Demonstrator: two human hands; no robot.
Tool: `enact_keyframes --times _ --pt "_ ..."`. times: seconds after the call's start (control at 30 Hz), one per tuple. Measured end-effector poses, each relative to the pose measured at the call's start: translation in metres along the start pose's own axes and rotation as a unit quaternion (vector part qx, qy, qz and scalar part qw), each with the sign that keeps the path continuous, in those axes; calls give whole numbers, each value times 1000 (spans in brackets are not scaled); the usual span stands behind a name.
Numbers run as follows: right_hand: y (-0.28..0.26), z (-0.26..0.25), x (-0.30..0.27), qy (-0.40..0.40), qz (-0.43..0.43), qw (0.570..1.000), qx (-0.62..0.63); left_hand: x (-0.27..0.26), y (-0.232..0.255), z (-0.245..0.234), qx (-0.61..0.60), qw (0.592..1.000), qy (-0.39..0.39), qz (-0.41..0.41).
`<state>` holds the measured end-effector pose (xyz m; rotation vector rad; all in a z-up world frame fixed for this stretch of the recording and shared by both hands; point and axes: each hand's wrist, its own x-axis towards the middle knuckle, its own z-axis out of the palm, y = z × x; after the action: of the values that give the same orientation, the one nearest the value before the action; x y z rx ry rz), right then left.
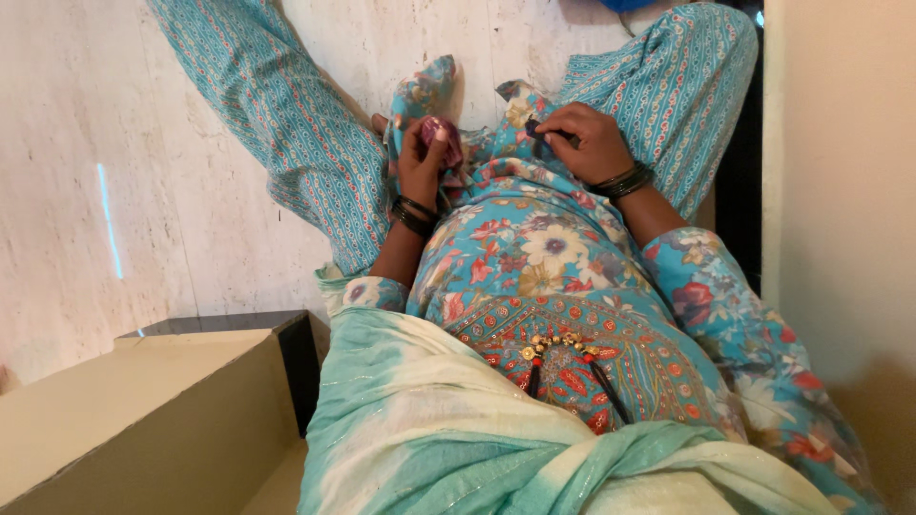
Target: The person sits on the floor and peels small purple eggplants and potatoes using a small knife. They hold the vegetables in one hand and carefully remove the skin with the other, placing the peeled items on the floor.
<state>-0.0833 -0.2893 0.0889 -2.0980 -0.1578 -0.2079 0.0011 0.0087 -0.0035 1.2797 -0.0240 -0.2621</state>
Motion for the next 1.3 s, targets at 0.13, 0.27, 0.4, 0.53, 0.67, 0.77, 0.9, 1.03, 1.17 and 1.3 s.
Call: enact_keyframes --times 0.13,0.27,0.4,0.53,0.67,0.77,0.9,1.03,1.17,1.3 --pt "2 -2 -3 -1 -16 1000 -14 0 5 -5 -25 995 91 34" --pt "4 -2 -4 -10 14 1000 -8 -2 16 -7 -81 987 134 30" --pt "4 -2 -5 -8 5 1000 -22 -7 28 -5 -85 986 145 23" --pt "3 -2 -5 1 18 1000 -10 -12 40 -4 -147 981 124 28" --pt "3 -1 -5 7 -3 1000 -11 -20 51 -4 -149 982 110 34" --pt "3 -1 -6 8 5 1000 -6 -24 56 -3 -148 983 106 34" --pt "3 -2 -6 2 7 1000 -6 -26 58 -3 -164 981 95 47" --pt "3 -2 -6 4 5 1000 -5 -25 56 -5 -174 979 95 44" --pt "5 -3 -5 7 -12 1000 -18 -23 56 -5 -165 980 102 39" --pt "11 0 -3 9 -1 1000 -14 -20 55 -5 -162 982 94 26"
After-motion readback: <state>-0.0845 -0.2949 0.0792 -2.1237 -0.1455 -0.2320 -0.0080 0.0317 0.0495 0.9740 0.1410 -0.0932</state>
